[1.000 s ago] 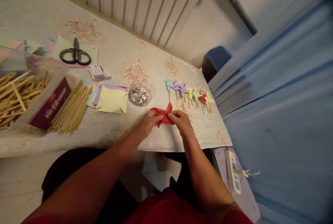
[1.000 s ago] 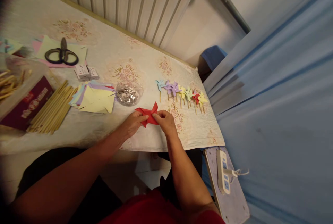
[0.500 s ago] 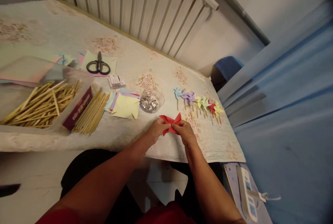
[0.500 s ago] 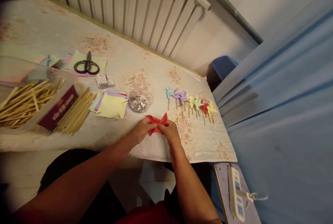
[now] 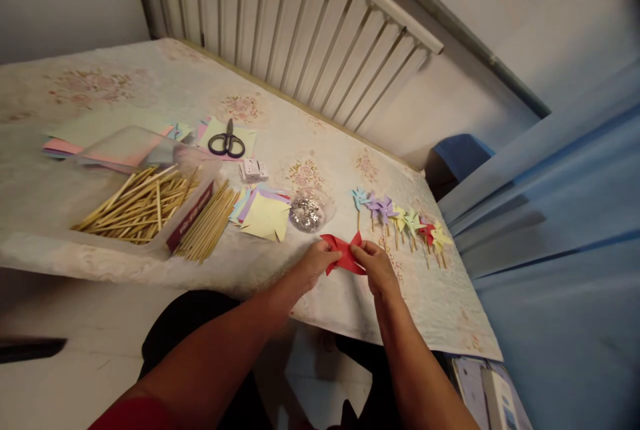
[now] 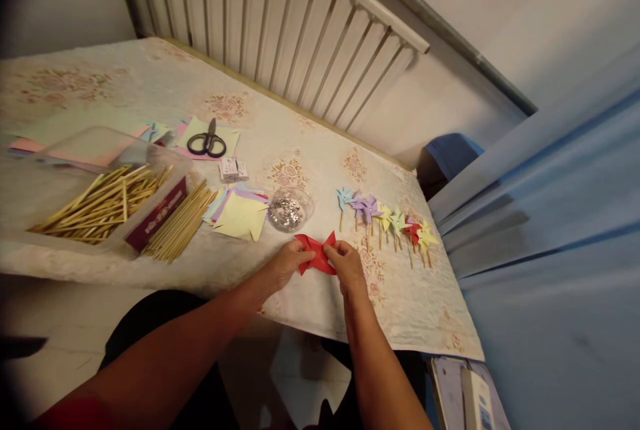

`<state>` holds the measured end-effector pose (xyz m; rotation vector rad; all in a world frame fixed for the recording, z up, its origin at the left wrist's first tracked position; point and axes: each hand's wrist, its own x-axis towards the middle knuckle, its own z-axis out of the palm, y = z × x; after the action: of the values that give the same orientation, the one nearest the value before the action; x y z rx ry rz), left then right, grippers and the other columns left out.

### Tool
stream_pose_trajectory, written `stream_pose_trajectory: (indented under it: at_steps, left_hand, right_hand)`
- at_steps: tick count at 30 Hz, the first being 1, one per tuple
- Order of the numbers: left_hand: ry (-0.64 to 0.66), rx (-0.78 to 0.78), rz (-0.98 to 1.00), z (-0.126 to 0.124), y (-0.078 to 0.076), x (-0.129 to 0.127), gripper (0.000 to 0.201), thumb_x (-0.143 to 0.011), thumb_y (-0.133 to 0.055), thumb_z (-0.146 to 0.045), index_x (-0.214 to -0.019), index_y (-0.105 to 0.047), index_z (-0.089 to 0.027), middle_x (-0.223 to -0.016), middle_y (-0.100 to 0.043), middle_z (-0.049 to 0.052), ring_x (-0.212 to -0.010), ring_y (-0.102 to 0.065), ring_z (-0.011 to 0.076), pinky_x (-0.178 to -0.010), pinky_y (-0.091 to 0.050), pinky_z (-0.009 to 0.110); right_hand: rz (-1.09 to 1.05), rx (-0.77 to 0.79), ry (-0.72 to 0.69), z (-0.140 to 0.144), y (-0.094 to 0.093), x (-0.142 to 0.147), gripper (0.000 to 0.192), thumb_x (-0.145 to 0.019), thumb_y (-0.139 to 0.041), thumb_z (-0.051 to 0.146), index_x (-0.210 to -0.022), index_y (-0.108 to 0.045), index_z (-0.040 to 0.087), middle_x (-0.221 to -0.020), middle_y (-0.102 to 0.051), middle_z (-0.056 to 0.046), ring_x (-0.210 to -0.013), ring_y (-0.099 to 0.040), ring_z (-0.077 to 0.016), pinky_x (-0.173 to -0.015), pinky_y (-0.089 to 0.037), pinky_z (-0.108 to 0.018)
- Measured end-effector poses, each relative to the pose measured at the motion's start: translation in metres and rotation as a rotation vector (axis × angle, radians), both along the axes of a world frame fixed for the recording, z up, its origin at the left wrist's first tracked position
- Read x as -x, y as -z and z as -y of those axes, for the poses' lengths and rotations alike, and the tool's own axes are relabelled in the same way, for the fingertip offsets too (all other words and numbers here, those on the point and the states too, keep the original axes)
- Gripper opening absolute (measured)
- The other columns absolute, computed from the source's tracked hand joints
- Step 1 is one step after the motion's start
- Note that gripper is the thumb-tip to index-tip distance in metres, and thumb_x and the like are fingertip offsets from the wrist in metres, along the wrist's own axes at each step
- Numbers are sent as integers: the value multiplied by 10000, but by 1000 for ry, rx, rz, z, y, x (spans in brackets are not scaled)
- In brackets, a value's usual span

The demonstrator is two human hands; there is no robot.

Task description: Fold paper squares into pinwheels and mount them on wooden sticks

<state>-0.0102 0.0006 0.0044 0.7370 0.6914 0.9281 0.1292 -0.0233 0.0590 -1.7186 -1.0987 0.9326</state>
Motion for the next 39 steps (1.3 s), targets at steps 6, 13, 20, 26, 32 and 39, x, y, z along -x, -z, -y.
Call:
stream_pose_trajectory:
  at_steps: [6, 13, 20, 26, 32, 39]
  left_hand:
    - [33, 22, -107, 2, 1, 0, 134, -625, -664, -223, -686, -557, -169, -572, -516, -36, -512, -413, 82, -498, -252, 231]
    - [51, 58, -173, 2, 4, 0, 171, -654, -693, -265, -659, -537, -193, -532, -495, -39, -479, -414, 94, -476, -229, 254]
    - [70, 60, -208, -1, 4, 1, 109, -659, -649, -231, -670, -547, -194, -542, -512, -35, -475, -412, 99, -471, -244, 254]
    - [57, 82, -138, -1, 5, 1, 63, -655, -644, -185, -657, -582, -194, -543, -544, -13, -482, -424, 106, -477, -260, 274]
    - [45, 100, -75, -1, 7, -1, 126, -662, -725, -216, -685, -602, -194, -535, -554, 3, -511, -472, 133, -481, -290, 287]
    - [52, 137, -76, -1, -5, 2, 127, -659, -699, -189, -751, -612, -170, -580, -583, 4, -570, -530, 148, -532, -357, 278]
  right_hand:
    - [287, -267, 65, -33, -39, 1, 152, -655, -667, 322, -706, -669, 179, -669, -633, -8, -638, -535, -151, -622, -410, -271]
    - [396, -196, -425, -103, -39, 47, 82, -663, -593, 203, -629, -665, 183, -566, -610, 36, -573, -523, -124, -581, -384, -228]
    - [734, -123, -645, -165, -4, 77, 212, -626, -599, 35, -488, -616, 195, -472, -547, 56, -469, -427, -91, -526, -292, -221]
    - [1001, -57, -599, -183, 7, 95, 223, -550, -684, 22, -459, -608, 211, -485, -582, 17, -519, -498, -120, -524, -298, -222]
    - [1296, 72, -687, -182, 15, 101, 66, -683, -712, 133, -688, -739, 193, -807, -746, -96, -721, -663, -202, -580, -394, -243]
    - [1420, 163, -744, -178, 18, 103, 203, -773, -662, 221, -942, -770, 187, -1015, -756, -124, -931, -704, -225, -710, -482, -239]
